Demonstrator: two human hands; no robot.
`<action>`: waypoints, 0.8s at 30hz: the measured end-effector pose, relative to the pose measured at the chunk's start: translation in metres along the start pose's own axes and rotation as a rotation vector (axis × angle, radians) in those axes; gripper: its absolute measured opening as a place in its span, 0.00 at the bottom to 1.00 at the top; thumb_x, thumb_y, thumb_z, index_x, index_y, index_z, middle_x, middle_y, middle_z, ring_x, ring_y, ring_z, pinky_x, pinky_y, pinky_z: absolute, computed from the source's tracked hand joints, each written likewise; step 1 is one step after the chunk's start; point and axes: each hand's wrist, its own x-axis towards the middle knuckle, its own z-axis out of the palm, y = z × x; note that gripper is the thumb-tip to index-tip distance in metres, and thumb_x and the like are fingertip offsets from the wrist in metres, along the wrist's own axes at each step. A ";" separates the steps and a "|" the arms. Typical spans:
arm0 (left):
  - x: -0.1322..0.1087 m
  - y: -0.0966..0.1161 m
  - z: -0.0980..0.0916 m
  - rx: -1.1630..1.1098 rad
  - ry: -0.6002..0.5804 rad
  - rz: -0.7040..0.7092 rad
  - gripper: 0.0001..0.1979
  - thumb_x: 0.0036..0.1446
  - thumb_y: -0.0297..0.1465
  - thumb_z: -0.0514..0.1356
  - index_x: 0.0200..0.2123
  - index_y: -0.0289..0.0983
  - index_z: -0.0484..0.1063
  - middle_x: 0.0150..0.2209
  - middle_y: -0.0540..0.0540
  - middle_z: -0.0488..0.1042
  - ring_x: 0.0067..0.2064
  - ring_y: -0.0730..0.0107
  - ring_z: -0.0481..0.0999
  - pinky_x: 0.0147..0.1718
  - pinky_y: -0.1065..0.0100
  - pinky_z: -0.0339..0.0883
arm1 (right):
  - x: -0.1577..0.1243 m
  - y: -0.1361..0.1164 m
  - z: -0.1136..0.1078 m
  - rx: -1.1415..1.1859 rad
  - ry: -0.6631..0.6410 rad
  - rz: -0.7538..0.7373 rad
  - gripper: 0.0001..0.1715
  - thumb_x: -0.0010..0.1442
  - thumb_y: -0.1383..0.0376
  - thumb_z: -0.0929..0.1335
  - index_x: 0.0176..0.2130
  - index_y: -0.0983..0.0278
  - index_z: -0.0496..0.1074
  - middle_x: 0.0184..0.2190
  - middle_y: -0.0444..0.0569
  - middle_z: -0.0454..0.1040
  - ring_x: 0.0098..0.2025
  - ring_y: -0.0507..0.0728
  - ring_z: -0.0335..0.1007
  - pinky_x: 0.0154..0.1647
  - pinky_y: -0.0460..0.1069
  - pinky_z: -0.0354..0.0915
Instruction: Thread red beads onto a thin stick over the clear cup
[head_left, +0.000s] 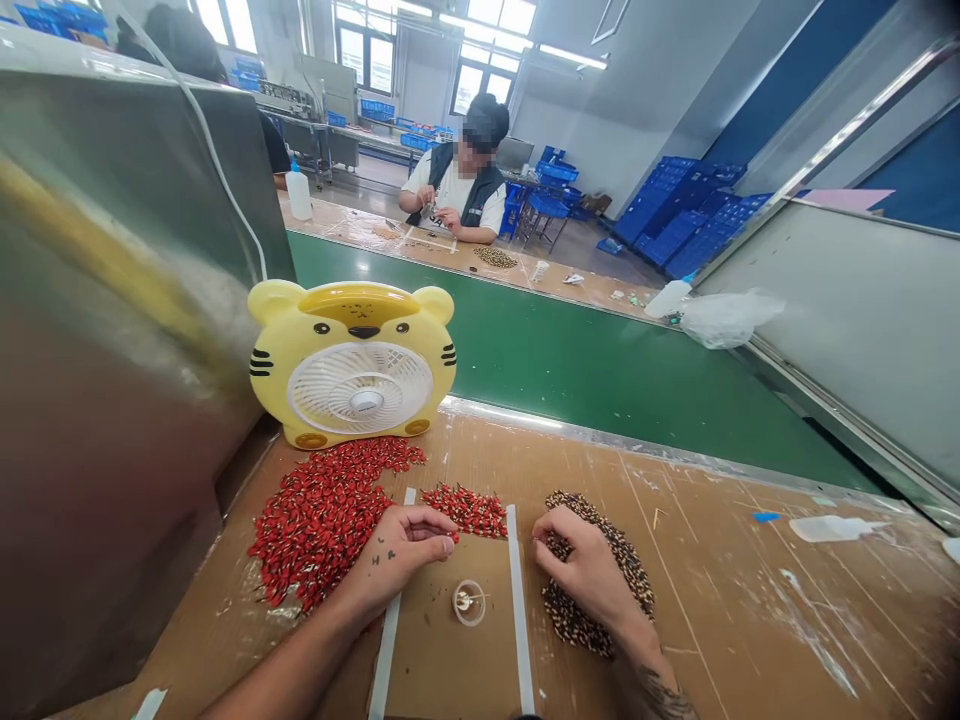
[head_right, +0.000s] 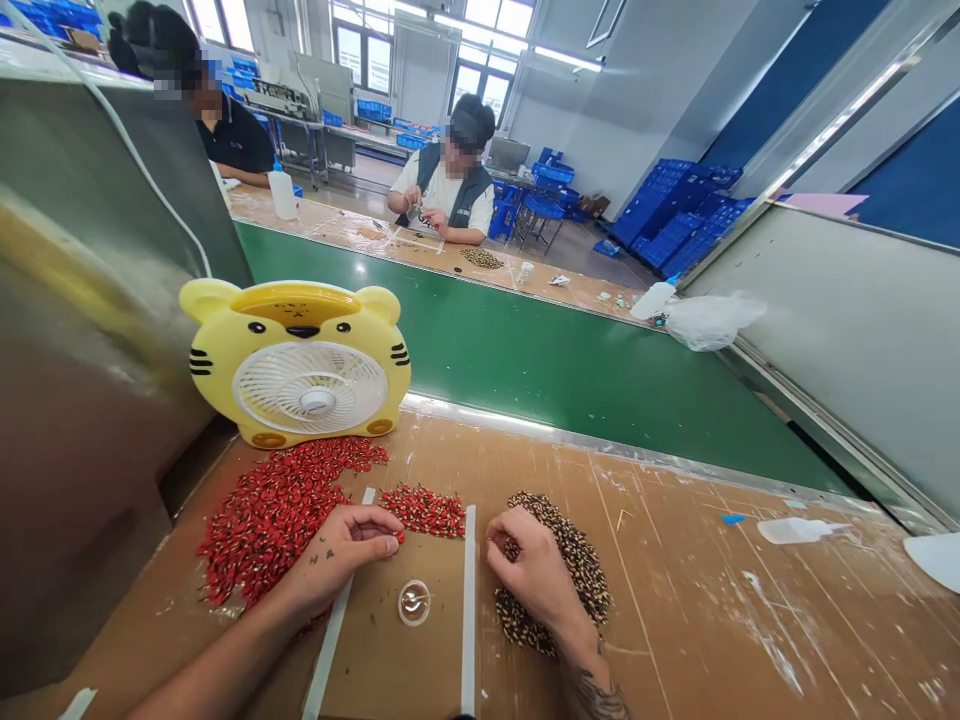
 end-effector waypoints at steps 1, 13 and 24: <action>0.000 0.000 0.000 -0.001 -0.003 0.005 0.11 0.41 0.31 0.71 0.30 0.33 0.81 0.27 0.46 0.79 0.31 0.68 0.75 0.34 0.70 0.65 | 0.001 -0.005 0.002 0.071 0.020 0.012 0.07 0.58 0.70 0.65 0.31 0.63 0.72 0.27 0.45 0.72 0.30 0.56 0.68 0.33 0.49 0.64; 0.000 -0.002 -0.001 -0.010 0.031 0.107 0.09 0.43 0.30 0.71 0.30 0.33 0.81 0.29 0.45 0.81 0.32 0.66 0.78 0.36 0.69 0.70 | 0.023 -0.073 0.047 0.807 0.149 0.184 0.09 0.53 0.59 0.75 0.31 0.63 0.81 0.27 0.50 0.82 0.28 0.58 0.78 0.28 0.48 0.74; -0.004 0.001 0.002 -0.009 0.028 0.193 0.10 0.43 0.33 0.72 0.28 0.33 0.80 0.32 0.42 0.81 0.34 0.64 0.79 0.37 0.66 0.73 | 0.022 -0.083 0.060 0.698 0.254 -0.036 0.04 0.58 0.64 0.73 0.32 0.61 0.80 0.30 0.50 0.79 0.33 0.56 0.75 0.34 0.49 0.73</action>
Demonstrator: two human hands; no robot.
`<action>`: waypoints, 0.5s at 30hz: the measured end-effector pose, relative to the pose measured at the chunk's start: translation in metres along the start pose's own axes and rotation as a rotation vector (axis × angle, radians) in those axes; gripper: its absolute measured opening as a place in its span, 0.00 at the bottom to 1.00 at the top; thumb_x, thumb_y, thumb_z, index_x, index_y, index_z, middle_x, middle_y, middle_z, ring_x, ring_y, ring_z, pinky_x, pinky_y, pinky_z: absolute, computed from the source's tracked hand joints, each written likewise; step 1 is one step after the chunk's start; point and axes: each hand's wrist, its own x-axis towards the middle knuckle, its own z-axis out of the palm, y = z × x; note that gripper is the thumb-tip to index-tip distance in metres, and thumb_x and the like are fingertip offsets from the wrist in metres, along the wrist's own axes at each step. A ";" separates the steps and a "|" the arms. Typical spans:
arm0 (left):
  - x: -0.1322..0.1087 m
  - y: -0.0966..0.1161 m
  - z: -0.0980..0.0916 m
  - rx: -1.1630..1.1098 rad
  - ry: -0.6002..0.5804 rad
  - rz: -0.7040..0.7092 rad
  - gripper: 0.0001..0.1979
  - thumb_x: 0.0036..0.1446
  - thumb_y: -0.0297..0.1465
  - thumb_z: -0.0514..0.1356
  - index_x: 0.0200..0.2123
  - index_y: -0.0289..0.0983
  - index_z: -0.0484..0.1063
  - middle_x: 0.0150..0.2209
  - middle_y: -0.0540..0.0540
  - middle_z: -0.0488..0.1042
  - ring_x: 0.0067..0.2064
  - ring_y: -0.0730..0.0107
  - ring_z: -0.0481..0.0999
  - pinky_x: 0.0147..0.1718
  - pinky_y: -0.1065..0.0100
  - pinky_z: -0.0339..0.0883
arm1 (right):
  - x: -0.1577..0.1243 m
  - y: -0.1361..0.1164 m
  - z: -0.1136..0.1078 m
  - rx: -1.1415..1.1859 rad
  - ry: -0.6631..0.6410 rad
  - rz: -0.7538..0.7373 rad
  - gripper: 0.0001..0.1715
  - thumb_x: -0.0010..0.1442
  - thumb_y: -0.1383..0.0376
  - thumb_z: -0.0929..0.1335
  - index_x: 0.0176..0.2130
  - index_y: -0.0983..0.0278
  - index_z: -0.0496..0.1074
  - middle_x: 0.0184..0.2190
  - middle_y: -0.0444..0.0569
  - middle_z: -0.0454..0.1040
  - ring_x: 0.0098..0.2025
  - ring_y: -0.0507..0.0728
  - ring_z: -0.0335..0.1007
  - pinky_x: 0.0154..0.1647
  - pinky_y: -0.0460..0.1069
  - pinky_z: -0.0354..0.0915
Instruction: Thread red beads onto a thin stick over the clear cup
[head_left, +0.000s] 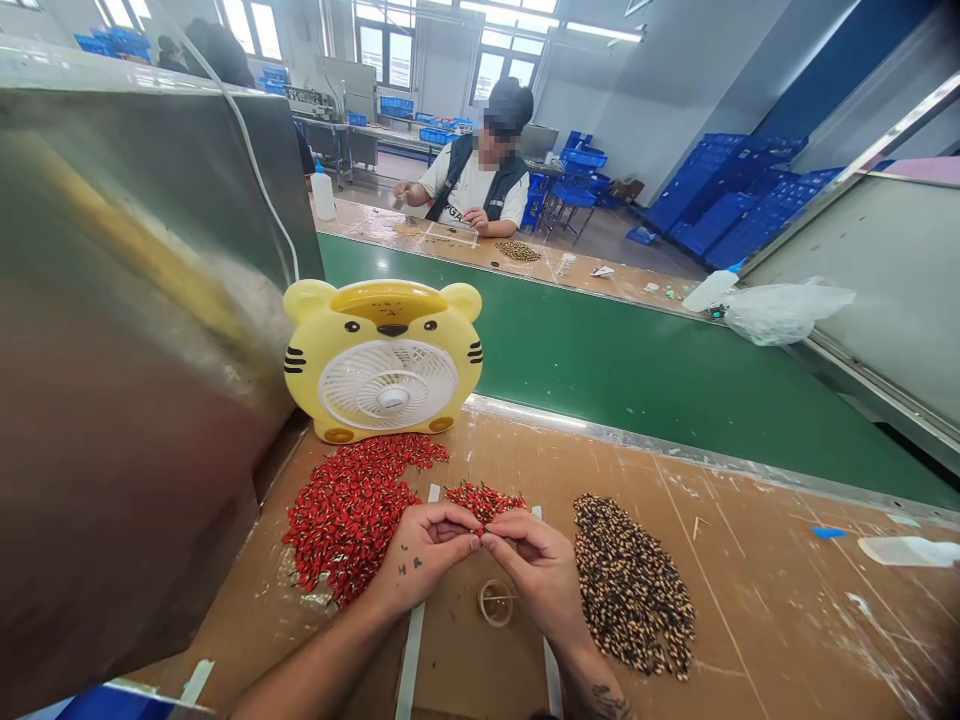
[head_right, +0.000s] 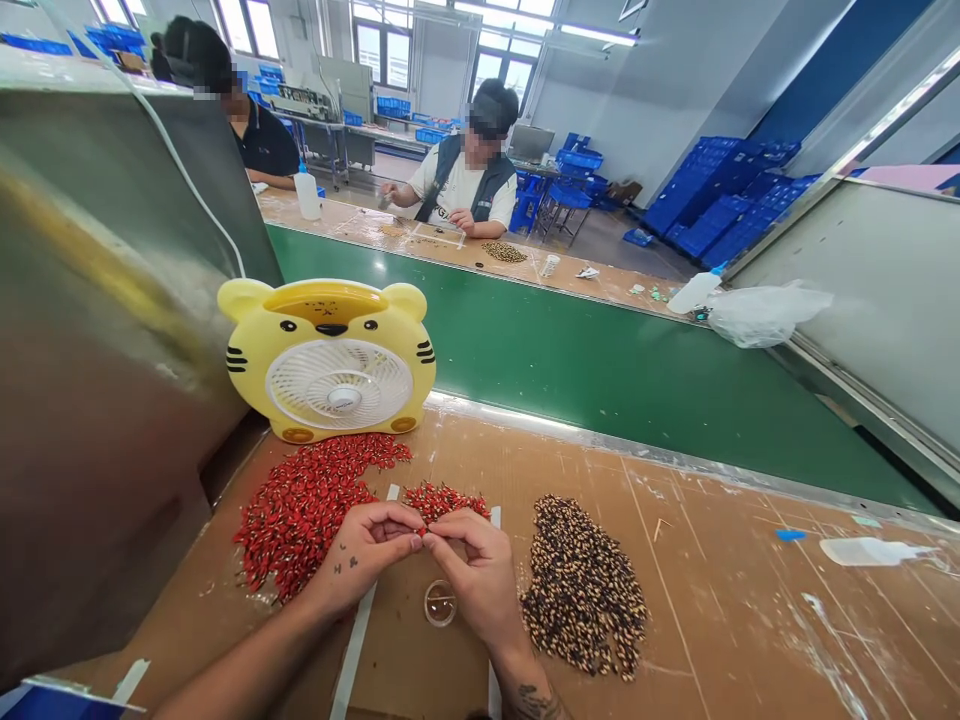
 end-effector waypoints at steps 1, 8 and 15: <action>0.000 0.001 0.000 0.001 0.001 0.000 0.10 0.43 0.34 0.72 0.28 0.33 0.81 0.32 0.42 0.81 0.34 0.64 0.79 0.37 0.66 0.73 | 0.000 0.000 0.000 -0.001 -0.003 -0.007 0.03 0.58 0.65 0.73 0.32 0.61 0.80 0.30 0.49 0.79 0.33 0.56 0.75 0.34 0.49 0.73; 0.000 -0.001 0.000 -0.004 0.007 0.005 0.10 0.44 0.34 0.72 0.29 0.34 0.81 0.32 0.42 0.81 0.35 0.64 0.79 0.38 0.66 0.73 | 0.000 -0.007 0.000 -0.047 0.006 -0.044 0.06 0.60 0.65 0.71 0.32 0.61 0.80 0.29 0.50 0.80 0.32 0.57 0.76 0.34 0.50 0.72; 0.000 -0.005 0.001 -0.011 -0.009 0.011 0.10 0.45 0.33 0.71 0.29 0.33 0.79 0.31 0.44 0.80 0.33 0.66 0.78 0.36 0.67 0.73 | -0.002 -0.004 0.004 -0.044 0.046 -0.027 0.05 0.60 0.65 0.71 0.32 0.61 0.80 0.29 0.49 0.79 0.33 0.56 0.75 0.34 0.49 0.72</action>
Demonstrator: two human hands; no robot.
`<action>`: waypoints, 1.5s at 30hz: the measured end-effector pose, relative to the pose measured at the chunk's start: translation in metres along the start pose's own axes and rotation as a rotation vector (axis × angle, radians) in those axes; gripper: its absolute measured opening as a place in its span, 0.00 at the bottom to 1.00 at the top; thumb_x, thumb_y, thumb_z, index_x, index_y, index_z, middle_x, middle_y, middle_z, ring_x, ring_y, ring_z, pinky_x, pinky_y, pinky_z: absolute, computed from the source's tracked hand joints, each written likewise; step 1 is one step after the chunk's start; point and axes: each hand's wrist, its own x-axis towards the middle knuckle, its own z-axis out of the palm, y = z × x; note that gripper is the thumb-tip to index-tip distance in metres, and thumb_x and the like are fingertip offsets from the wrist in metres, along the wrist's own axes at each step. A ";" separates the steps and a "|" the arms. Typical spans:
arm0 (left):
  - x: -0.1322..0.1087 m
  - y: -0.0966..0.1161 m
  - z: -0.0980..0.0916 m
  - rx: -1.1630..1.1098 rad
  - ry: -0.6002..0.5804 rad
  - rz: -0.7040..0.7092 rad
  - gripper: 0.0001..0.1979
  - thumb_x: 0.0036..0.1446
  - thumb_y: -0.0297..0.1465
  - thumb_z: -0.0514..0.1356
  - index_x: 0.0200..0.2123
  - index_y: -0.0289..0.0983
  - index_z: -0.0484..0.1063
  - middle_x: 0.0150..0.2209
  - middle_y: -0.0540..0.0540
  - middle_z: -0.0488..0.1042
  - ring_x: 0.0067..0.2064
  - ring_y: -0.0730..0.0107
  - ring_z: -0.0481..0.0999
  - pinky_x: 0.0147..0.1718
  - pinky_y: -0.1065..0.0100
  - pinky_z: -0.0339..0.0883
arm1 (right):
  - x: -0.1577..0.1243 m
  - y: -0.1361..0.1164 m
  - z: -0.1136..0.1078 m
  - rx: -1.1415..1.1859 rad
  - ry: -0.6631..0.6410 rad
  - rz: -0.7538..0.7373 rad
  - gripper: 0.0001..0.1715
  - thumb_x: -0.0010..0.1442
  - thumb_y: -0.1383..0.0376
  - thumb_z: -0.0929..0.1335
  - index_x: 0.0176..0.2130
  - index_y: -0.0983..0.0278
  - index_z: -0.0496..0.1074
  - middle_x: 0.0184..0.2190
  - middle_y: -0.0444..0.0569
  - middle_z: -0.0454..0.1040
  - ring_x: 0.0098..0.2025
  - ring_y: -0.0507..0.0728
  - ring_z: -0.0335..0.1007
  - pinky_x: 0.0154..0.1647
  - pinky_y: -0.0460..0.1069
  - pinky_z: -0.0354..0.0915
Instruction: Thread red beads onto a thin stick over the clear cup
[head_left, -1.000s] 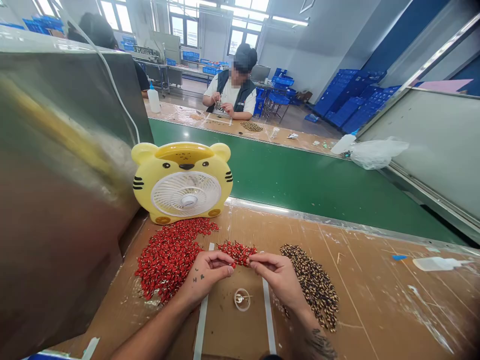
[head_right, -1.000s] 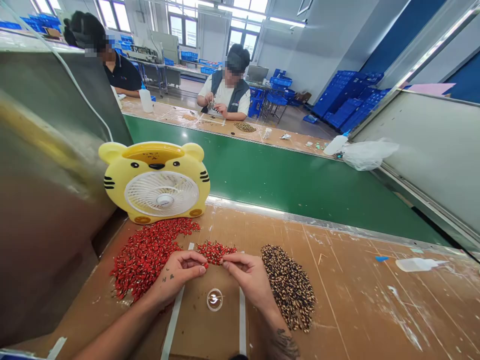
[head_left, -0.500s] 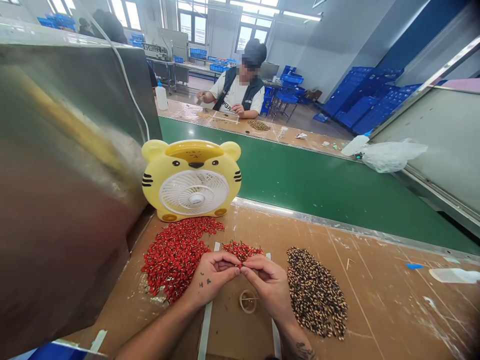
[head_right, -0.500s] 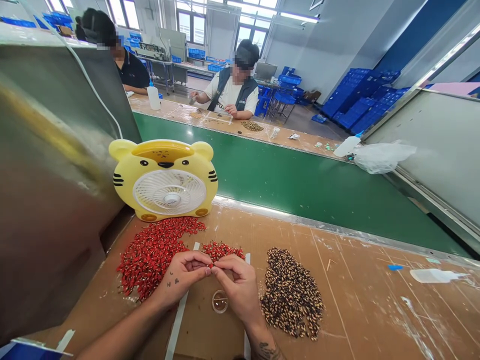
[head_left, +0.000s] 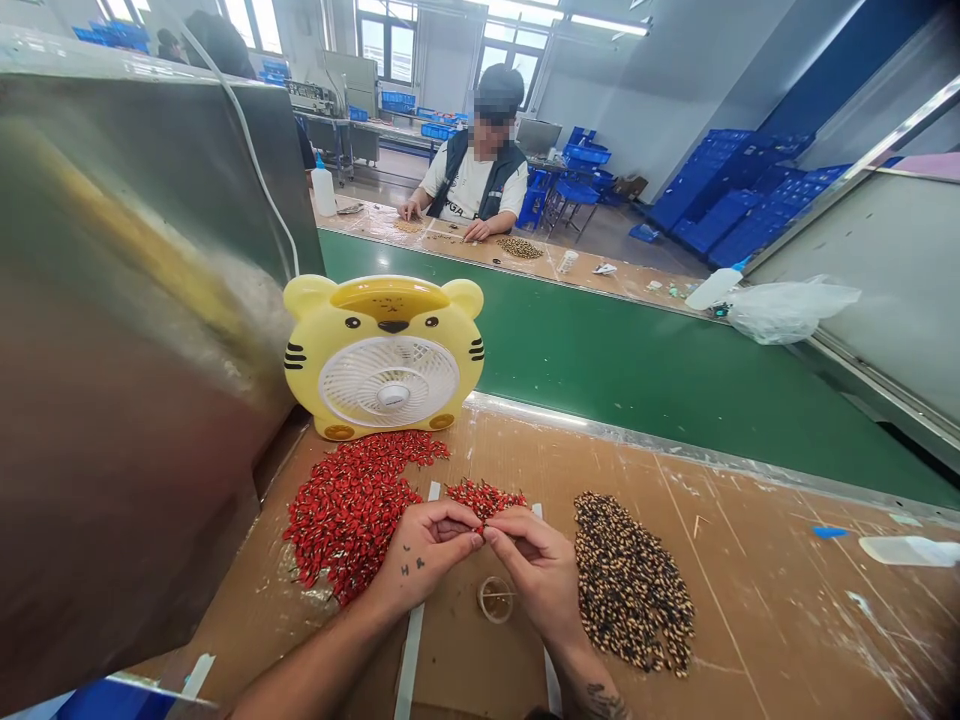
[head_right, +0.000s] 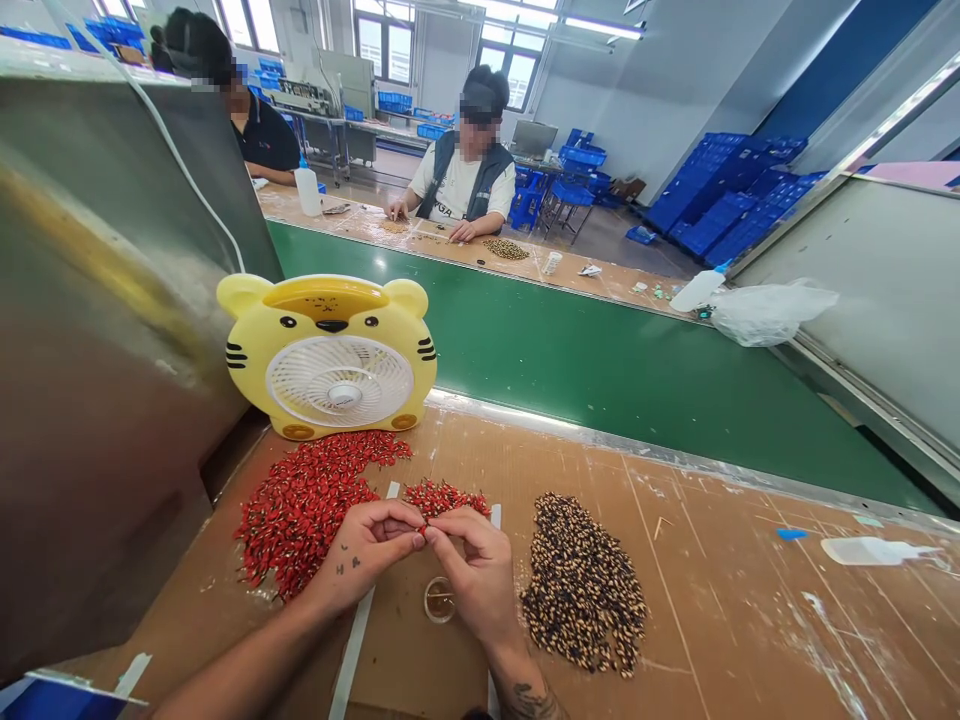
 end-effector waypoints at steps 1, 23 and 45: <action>0.000 0.000 0.000 -0.001 0.002 -0.002 0.10 0.45 0.33 0.72 0.29 0.33 0.79 0.31 0.44 0.80 0.33 0.66 0.78 0.36 0.68 0.73 | 0.000 0.000 0.000 0.000 -0.002 -0.004 0.05 0.60 0.65 0.71 0.32 0.61 0.80 0.29 0.49 0.79 0.32 0.56 0.75 0.34 0.49 0.71; -0.006 0.004 -0.004 0.249 0.015 0.103 0.05 0.51 0.31 0.68 0.29 0.36 0.83 0.28 0.43 0.80 0.30 0.66 0.77 0.30 0.70 0.69 | 0.008 -0.013 -0.017 -0.189 -0.252 -0.100 0.09 0.64 0.66 0.68 0.34 0.62 0.78 0.28 0.48 0.78 0.31 0.55 0.74 0.33 0.49 0.68; 0.029 0.010 -0.010 1.286 -0.082 0.190 0.11 0.57 0.24 0.58 0.37 0.37 0.81 0.34 0.44 0.83 0.36 0.60 0.80 0.38 0.65 0.69 | 0.007 0.013 -0.048 -0.236 -0.063 -0.038 0.09 0.64 0.65 0.67 0.38 0.62 0.78 0.35 0.49 0.79 0.39 0.57 0.75 0.42 0.50 0.69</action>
